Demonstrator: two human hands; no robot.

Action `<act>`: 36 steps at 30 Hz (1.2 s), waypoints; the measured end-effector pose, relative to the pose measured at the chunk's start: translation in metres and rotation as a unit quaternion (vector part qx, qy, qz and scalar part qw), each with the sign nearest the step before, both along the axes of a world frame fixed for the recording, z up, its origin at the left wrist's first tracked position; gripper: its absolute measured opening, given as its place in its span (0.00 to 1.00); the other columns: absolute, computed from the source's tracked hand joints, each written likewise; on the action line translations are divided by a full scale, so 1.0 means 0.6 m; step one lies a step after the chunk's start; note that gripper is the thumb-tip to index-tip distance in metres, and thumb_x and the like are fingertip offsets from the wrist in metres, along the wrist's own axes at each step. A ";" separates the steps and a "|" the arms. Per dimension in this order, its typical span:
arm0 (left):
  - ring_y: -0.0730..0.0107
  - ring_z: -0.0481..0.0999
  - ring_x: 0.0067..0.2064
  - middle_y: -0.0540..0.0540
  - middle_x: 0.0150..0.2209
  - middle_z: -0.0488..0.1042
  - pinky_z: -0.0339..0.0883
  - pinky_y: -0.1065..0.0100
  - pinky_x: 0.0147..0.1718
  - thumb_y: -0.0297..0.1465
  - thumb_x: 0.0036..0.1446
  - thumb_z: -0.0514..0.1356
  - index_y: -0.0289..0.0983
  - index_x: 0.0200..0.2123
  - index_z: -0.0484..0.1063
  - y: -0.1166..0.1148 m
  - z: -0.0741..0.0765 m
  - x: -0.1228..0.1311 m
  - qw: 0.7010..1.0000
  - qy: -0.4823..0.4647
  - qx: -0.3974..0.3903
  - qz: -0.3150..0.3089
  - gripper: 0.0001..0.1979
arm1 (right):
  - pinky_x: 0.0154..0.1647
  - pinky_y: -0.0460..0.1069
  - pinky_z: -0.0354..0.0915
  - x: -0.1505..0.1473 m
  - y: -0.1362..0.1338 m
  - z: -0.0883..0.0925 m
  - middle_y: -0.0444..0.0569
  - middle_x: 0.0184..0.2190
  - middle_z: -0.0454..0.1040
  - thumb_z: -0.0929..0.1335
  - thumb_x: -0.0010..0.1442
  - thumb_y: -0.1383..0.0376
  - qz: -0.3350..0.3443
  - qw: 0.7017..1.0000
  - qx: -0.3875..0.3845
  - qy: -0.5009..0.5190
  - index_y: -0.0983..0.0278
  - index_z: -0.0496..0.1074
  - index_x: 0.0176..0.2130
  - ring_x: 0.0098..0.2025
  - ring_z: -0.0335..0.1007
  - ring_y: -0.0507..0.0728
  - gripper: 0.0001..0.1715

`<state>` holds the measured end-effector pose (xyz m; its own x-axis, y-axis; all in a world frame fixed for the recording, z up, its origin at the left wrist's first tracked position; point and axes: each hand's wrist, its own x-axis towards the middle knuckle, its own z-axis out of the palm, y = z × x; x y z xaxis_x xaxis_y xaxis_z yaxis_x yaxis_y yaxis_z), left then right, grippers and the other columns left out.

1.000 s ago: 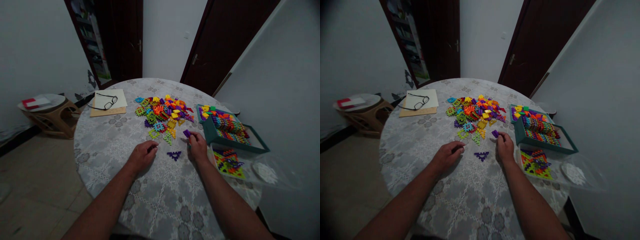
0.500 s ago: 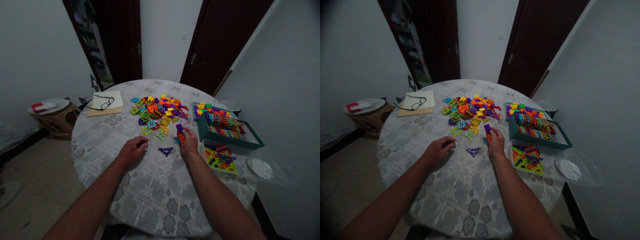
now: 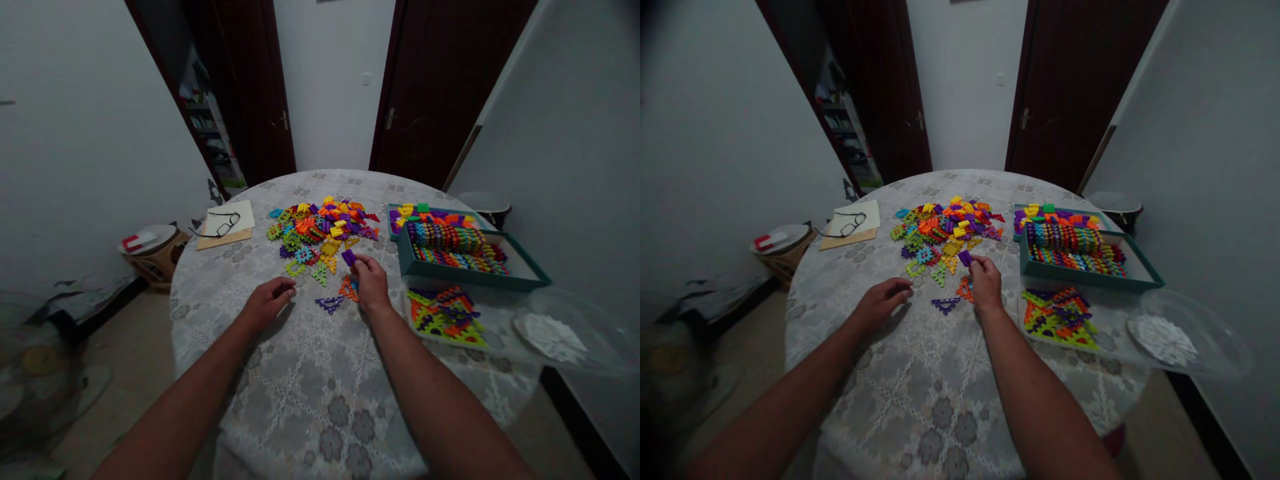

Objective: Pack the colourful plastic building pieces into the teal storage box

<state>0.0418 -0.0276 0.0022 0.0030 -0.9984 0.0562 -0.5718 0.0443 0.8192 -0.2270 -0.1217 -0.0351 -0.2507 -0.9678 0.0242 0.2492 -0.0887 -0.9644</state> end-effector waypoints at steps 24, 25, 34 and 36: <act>0.50 0.74 0.61 0.37 0.59 0.71 0.71 0.53 0.60 0.36 0.66 0.66 0.44 0.67 0.68 -0.145 -0.017 -0.003 0.951 -0.217 -0.131 0.178 0.28 | 0.27 0.50 0.75 0.017 0.018 0.016 0.44 0.28 0.78 0.73 0.51 0.56 0.054 0.989 0.055 -0.128 0.60 0.76 0.38 0.26 0.73 0.54 0.16; 0.49 0.73 0.63 0.37 0.60 0.70 0.69 0.52 0.62 0.37 0.66 0.67 0.44 0.67 0.68 -0.154 -0.017 0.005 0.945 -0.220 -0.142 0.195 0.28 | 0.28 0.50 0.75 0.015 0.019 0.017 0.44 0.28 0.78 0.75 0.50 0.55 0.059 0.987 0.056 -0.137 0.60 0.76 0.38 0.26 0.73 0.54 0.16; 0.45 0.79 0.58 0.33 0.55 0.82 0.69 0.53 0.55 0.43 0.62 0.72 0.39 0.67 0.70 -0.232 -0.016 0.019 0.956 -0.210 -0.038 0.201 0.34 | 0.24 0.47 0.71 0.026 0.043 0.020 0.45 0.29 0.80 0.79 0.54 0.51 0.091 0.993 0.068 -0.023 0.59 0.78 0.43 0.26 0.75 0.54 0.22; 0.47 0.81 0.55 0.37 0.53 0.84 0.70 0.55 0.52 0.41 0.62 0.71 0.42 0.63 0.74 -0.231 -0.017 0.017 0.959 -0.202 -0.028 0.195 0.28 | 0.23 0.47 0.69 0.028 0.044 0.018 0.45 0.28 0.80 0.80 0.54 0.50 0.102 0.993 0.064 0.000 0.59 0.78 0.43 0.25 0.74 0.55 0.23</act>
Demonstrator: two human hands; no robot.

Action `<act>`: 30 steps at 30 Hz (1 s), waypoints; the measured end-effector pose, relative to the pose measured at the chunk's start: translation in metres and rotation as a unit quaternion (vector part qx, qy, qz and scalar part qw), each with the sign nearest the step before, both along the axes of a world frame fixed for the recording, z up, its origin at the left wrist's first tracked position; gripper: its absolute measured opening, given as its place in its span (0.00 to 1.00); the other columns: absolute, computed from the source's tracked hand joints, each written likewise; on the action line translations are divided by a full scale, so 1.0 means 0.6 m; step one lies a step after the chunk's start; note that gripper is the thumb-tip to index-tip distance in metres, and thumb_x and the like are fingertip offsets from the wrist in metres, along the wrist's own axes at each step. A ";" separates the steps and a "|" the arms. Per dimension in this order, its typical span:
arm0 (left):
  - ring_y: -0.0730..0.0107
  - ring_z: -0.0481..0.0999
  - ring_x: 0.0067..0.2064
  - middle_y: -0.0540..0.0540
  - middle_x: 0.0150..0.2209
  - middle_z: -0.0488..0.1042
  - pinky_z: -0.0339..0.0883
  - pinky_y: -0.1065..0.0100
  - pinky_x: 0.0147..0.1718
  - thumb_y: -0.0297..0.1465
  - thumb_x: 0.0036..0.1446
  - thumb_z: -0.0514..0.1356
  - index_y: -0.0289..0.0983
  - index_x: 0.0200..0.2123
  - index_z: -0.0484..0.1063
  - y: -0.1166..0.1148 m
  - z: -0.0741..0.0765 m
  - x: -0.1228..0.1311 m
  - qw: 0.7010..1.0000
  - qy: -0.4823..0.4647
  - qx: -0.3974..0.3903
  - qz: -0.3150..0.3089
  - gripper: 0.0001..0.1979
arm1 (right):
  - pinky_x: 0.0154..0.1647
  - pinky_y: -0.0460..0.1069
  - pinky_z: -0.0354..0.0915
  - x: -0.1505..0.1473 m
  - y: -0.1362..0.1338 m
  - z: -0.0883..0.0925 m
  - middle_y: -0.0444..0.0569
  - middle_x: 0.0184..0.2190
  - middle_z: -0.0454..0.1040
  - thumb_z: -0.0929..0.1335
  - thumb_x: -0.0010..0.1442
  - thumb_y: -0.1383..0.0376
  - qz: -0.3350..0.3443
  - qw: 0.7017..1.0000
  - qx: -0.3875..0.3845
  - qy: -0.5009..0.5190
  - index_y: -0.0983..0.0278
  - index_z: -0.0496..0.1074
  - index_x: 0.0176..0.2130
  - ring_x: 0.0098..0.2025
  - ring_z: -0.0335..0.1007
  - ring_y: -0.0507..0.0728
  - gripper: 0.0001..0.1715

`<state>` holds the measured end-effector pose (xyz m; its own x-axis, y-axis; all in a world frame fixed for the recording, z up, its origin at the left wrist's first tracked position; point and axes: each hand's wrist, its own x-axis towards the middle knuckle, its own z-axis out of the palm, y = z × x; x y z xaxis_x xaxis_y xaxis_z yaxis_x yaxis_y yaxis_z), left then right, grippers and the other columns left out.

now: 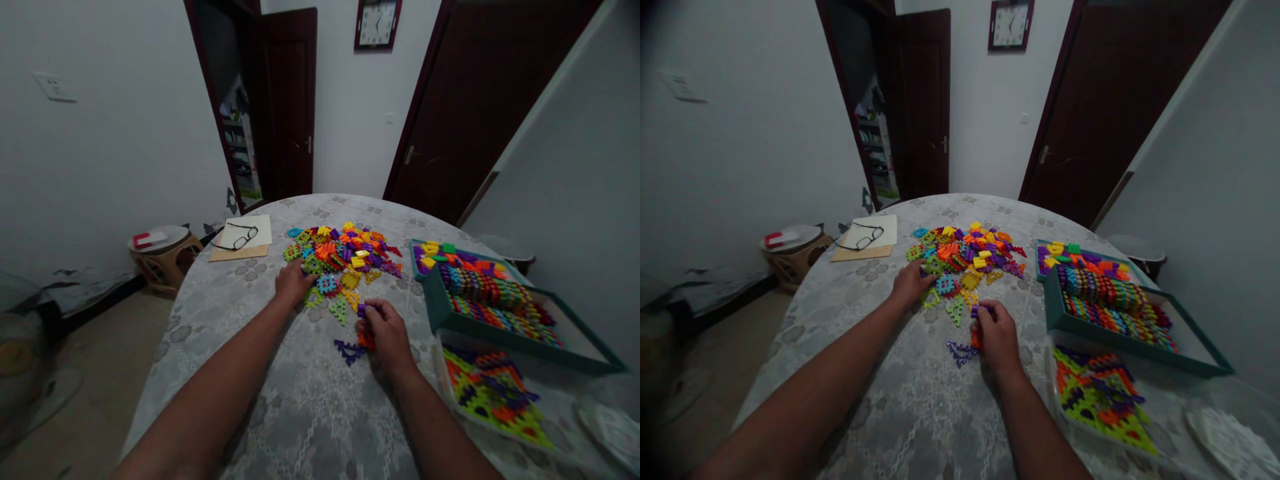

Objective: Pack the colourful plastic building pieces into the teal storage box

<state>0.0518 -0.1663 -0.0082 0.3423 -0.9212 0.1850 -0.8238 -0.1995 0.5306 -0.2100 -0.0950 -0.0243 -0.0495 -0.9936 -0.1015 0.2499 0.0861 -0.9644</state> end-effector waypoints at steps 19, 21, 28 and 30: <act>0.53 0.77 0.38 0.44 0.34 0.80 0.70 0.59 0.38 0.45 0.53 0.66 0.43 0.34 0.77 0.042 -0.001 0.007 0.973 0.105 -0.035 -0.203 0.13 | 0.36 0.52 0.71 -0.183 -0.160 0.200 0.46 0.32 0.83 0.73 0.60 0.59 -0.043 0.897 -0.209 0.388 0.60 0.84 0.43 0.30 0.74 0.56 0.13; 0.54 0.77 0.37 0.45 0.33 0.79 0.70 0.59 0.37 0.45 0.53 0.67 0.42 0.33 0.77 0.041 0.001 0.011 0.969 0.120 -0.035 -0.211 0.13 | 0.46 0.56 0.74 -0.224 -0.206 0.224 0.50 0.35 0.84 0.71 0.58 0.64 -0.122 0.870 -0.196 0.435 0.62 0.84 0.43 0.35 0.78 0.59 0.13; 0.57 0.78 0.38 0.43 0.36 0.80 0.71 0.59 0.40 0.36 0.56 0.66 0.39 0.35 0.79 0.045 0.006 0.013 0.961 0.159 -0.028 -0.226 0.07 | 0.57 0.60 0.73 -0.209 -0.188 0.218 0.57 0.49 0.84 0.69 0.62 0.61 -0.127 0.825 -0.234 0.499 0.64 0.82 0.55 0.47 0.80 0.64 0.25; 0.59 0.78 0.37 0.44 0.34 0.80 0.71 0.60 0.40 0.34 0.56 0.66 0.38 0.35 0.79 0.045 0.007 0.014 0.956 0.178 -0.021 -0.231 0.06 | 0.47 0.56 0.75 -0.154 -0.146 0.186 0.53 0.41 0.84 0.68 0.66 0.58 -0.024 0.841 -0.224 0.492 0.63 0.82 0.57 0.38 0.79 0.61 0.25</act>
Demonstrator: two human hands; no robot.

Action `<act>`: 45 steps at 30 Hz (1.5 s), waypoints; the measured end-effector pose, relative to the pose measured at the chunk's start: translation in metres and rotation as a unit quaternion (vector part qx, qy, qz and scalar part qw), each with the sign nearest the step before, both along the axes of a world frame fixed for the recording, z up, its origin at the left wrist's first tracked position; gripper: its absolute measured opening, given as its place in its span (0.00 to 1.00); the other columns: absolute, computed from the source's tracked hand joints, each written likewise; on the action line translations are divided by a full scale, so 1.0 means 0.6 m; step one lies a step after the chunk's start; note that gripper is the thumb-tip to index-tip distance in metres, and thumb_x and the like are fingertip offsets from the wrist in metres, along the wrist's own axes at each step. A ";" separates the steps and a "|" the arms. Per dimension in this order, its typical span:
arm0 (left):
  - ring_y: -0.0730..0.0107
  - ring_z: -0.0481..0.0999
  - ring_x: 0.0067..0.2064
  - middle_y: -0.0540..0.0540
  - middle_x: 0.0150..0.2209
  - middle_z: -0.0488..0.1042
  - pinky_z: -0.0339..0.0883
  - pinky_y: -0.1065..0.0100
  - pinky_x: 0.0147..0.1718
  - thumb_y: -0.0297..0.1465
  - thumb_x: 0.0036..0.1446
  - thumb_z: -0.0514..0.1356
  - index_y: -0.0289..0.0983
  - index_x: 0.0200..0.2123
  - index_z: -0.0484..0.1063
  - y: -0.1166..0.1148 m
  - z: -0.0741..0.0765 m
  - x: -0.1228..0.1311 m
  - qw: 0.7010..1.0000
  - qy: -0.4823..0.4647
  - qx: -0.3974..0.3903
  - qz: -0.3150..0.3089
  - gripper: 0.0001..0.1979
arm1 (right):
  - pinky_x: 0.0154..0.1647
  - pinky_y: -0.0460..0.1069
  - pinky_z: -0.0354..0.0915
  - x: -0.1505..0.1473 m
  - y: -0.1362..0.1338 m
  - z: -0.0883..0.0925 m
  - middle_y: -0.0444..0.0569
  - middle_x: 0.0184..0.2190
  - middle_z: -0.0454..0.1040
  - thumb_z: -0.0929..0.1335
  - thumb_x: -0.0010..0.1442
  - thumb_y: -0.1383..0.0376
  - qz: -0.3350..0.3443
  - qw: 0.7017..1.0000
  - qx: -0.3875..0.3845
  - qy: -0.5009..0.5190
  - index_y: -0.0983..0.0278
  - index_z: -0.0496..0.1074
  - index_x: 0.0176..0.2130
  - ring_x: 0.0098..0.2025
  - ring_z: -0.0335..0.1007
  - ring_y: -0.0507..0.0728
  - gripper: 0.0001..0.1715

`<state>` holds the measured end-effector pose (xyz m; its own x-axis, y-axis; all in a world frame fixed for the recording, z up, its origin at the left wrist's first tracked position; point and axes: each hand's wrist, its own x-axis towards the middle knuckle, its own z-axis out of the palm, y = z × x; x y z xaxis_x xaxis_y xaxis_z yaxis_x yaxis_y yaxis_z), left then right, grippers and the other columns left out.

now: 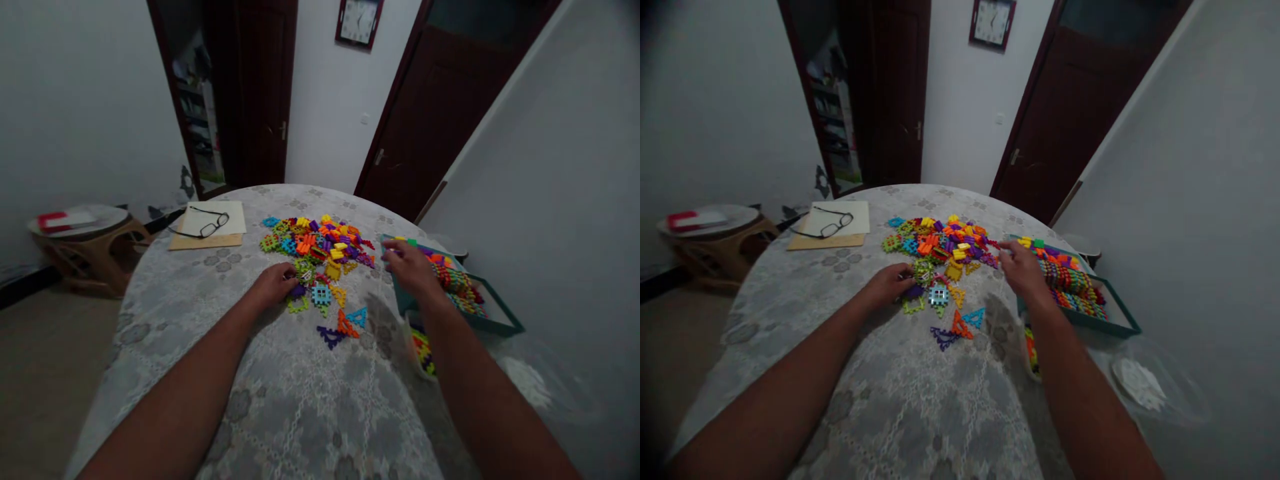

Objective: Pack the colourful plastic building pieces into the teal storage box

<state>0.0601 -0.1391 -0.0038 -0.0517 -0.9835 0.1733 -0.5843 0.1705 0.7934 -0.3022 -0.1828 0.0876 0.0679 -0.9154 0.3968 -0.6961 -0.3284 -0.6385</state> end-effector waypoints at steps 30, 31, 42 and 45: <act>0.62 0.81 0.38 0.41 0.42 0.85 0.76 0.61 0.38 0.47 0.53 0.76 0.38 0.49 0.85 0.027 0.041 -0.019 0.952 0.240 0.102 -0.157 0.25 | 0.59 0.59 0.73 0.219 0.100 -0.189 0.55 0.53 0.82 0.69 0.70 0.60 0.145 0.984 -0.047 -0.095 0.59 0.79 0.60 0.54 0.79 0.64 0.22; 0.62 0.80 0.37 0.42 0.41 0.85 0.76 0.61 0.38 0.45 0.52 0.77 0.38 0.50 0.85 0.027 0.040 -0.020 0.953 0.229 0.104 -0.171 0.25 | 0.60 0.59 0.73 0.218 0.099 -0.191 0.54 0.52 0.83 0.69 0.70 0.59 0.142 0.984 -0.039 -0.100 0.59 0.79 0.59 0.54 0.79 0.64 0.21; 0.65 0.81 0.38 0.48 0.37 0.84 0.73 0.64 0.41 0.31 0.56 0.67 0.38 0.48 0.81 0.048 0.067 0.010 0.994 0.103 0.035 -0.031 0.15 | 0.48 0.54 0.74 0.167 0.078 -0.157 0.54 0.47 0.81 0.70 0.69 0.56 0.130 0.991 -0.014 -0.030 0.62 0.82 0.51 0.42 0.78 0.60 0.18; 0.63 0.82 0.39 0.47 0.39 0.85 0.73 0.63 0.42 0.31 0.56 0.67 0.40 0.46 0.80 0.090 0.054 0.029 0.997 0.072 0.030 0.002 0.13 | 0.55 0.56 0.72 0.166 0.085 -0.166 0.55 0.50 0.81 0.74 0.65 0.57 0.164 0.984 -0.013 0.074 0.61 0.81 0.55 0.50 0.78 0.63 0.21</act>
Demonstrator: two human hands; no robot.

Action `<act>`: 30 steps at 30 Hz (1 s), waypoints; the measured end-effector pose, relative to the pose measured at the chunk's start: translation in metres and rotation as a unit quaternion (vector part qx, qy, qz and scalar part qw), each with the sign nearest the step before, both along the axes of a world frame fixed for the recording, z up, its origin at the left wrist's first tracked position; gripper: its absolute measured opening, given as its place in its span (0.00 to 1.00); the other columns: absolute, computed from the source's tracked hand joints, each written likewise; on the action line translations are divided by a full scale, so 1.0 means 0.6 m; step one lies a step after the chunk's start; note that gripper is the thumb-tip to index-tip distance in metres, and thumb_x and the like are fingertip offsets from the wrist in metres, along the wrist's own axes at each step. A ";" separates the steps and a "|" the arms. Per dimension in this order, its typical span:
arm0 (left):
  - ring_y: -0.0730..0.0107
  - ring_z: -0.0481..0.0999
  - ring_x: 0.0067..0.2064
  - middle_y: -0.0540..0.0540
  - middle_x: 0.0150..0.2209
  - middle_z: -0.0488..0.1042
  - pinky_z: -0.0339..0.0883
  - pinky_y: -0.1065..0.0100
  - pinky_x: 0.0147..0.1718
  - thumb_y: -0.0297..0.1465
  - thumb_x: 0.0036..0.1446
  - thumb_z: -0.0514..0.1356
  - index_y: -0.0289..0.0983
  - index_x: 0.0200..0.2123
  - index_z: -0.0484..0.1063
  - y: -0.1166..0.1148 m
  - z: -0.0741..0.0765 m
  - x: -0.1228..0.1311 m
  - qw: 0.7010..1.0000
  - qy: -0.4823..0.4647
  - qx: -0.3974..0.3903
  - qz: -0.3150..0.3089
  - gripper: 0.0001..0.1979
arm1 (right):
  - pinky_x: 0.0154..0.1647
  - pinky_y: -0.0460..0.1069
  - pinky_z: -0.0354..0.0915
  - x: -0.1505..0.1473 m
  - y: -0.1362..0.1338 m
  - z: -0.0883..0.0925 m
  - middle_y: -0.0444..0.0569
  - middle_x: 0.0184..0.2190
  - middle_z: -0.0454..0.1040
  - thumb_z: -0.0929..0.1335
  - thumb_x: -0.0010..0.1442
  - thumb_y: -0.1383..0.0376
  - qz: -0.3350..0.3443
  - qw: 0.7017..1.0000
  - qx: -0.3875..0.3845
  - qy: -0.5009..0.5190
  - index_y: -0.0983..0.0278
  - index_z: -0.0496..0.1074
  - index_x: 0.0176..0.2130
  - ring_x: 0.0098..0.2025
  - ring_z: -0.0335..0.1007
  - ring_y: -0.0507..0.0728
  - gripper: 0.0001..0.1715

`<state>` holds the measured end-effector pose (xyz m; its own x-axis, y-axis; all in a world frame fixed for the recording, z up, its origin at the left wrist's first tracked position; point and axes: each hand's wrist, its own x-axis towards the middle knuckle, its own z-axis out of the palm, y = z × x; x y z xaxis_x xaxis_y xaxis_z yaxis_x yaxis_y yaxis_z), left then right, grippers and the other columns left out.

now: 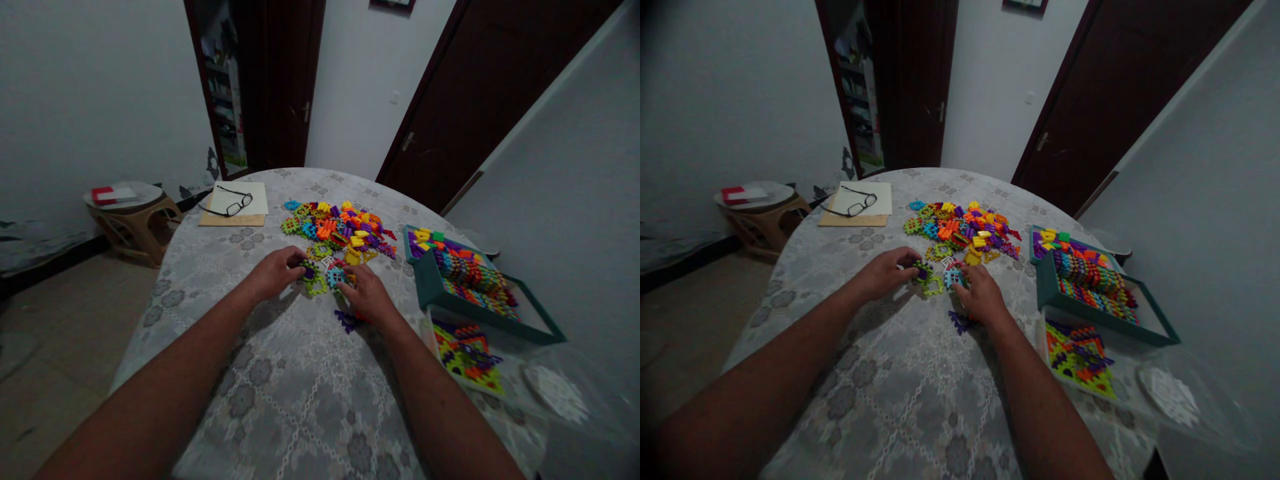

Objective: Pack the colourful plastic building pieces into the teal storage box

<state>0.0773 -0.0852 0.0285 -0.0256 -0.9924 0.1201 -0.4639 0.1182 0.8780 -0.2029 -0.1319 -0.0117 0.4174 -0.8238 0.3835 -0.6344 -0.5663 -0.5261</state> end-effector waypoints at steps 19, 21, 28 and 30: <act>0.54 0.83 0.52 0.41 0.49 0.85 0.73 0.55 0.59 0.25 0.56 0.65 0.42 0.50 0.83 0.072 -0.039 0.009 0.998 -0.036 -0.043 -0.020 0.19 | 0.53 0.55 0.74 0.071 0.062 0.008 0.55 0.48 0.82 0.68 0.71 0.62 0.021 0.997 -0.040 -0.063 0.62 0.77 0.59 0.46 0.79 0.62 0.19; 0.53 0.83 0.55 0.41 0.52 0.84 0.72 0.54 0.62 0.25 0.55 0.66 0.42 0.53 0.83 0.072 -0.039 0.011 0.998 -0.042 -0.049 -0.024 0.22 | 0.52 0.55 0.74 0.085 0.071 0.008 0.55 0.47 0.83 0.69 0.71 0.62 0.037 0.997 -0.029 -0.053 0.62 0.78 0.57 0.47 0.79 0.62 0.18; 0.52 0.83 0.59 0.43 0.57 0.85 0.70 0.55 0.65 0.26 0.58 0.65 0.46 0.57 0.82 0.074 -0.043 0.013 0.998 -0.037 -0.049 -0.030 0.24 | 0.57 0.56 0.75 0.097 0.086 0.004 0.54 0.52 0.83 0.66 0.74 0.64 0.127 0.989 -0.001 -0.071 0.59 0.77 0.61 0.53 0.81 0.61 0.20; 0.53 0.83 0.58 0.44 0.56 0.85 0.71 0.55 0.64 0.27 0.58 0.64 0.47 0.56 0.83 0.076 -0.042 0.013 0.998 -0.025 -0.051 -0.038 0.23 | 0.58 0.56 0.75 0.090 0.081 0.000 0.53 0.53 0.83 0.65 0.74 0.65 0.131 0.989 0.001 -0.070 0.57 0.76 0.63 0.53 0.81 0.61 0.22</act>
<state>0.0850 -0.0395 0.0035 -0.1082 -0.9701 0.2172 -0.4929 0.2421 0.8357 -0.1487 -0.0831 -0.0117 0.5585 -0.6955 0.4520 -0.3871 -0.7005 -0.5996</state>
